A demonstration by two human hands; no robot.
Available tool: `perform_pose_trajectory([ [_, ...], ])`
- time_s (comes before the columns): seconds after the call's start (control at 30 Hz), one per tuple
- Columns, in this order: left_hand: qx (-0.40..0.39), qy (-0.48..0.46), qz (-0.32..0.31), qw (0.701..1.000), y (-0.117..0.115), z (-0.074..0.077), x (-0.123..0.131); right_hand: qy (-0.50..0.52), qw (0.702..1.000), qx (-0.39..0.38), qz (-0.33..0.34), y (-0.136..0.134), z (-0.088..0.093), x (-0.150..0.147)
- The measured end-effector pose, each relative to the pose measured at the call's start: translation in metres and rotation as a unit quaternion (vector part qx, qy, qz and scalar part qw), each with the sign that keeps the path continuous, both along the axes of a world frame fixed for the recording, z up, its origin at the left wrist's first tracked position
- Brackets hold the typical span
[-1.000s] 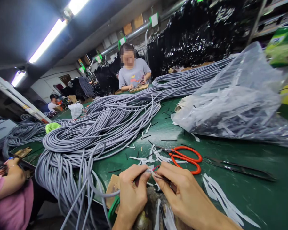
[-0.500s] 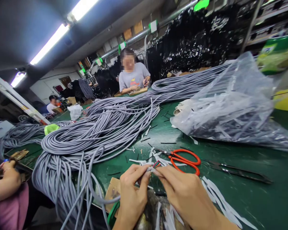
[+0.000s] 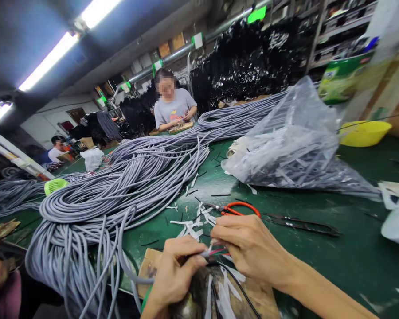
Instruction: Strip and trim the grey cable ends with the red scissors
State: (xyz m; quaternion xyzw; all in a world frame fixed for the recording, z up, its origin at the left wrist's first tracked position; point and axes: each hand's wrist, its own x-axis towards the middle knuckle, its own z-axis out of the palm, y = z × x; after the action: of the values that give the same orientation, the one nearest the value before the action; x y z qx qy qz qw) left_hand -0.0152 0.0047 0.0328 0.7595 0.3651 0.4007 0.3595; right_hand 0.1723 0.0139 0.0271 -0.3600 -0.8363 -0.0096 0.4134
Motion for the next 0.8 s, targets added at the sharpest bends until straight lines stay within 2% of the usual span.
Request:
perform_pose_trajectory([
  [0.1,-0.038,-0.091,0.021,0.995,0.0,0.0,-0.003,0.075,0.995,-0.061,0.018,-0.002,-0.004,-0.004],
  [0.23,-0.065,-0.167,0.099,0.979,0.0,-0.004,0.002,0.137,0.978,-0.159,0.004,-0.012,-0.01,-0.019],
  [0.33,-0.073,-0.184,0.146,0.969,-0.001,-0.004,0.007,0.145,0.978,-0.15,-0.011,-0.021,-0.018,-0.033],
  [0.47,-0.127,-0.21,0.111,0.963,0.001,-0.003,0.01,0.117,0.993,-0.03,-0.012,-0.025,-0.022,-0.041],
  [0.53,-0.16,-0.238,0.099,0.953,0.004,-0.005,0.008,0.095,0.995,-0.001,0.003,-0.02,-0.018,-0.038],
  [0.6,-0.195,-0.281,0.105,0.934,0.008,-0.009,0.006,0.054,0.998,-0.035,-0.006,-0.014,-0.014,-0.031],
  [0.7,-0.24,-0.347,0.103,0.901,0.013,-0.016,0.001,-0.036,0.987,-0.135,-0.08,-0.006,-0.012,-0.018],
  [0.77,-0.259,-0.364,0.084,0.891,0.015,-0.018,0.0,-0.081,0.975,-0.173,-0.117,-0.004,-0.017,-0.014],
  [0.8,-0.266,-0.363,0.074,0.89,0.015,-0.018,0.0,-0.094,0.972,-0.18,-0.115,-0.003,-0.02,-0.013],
])
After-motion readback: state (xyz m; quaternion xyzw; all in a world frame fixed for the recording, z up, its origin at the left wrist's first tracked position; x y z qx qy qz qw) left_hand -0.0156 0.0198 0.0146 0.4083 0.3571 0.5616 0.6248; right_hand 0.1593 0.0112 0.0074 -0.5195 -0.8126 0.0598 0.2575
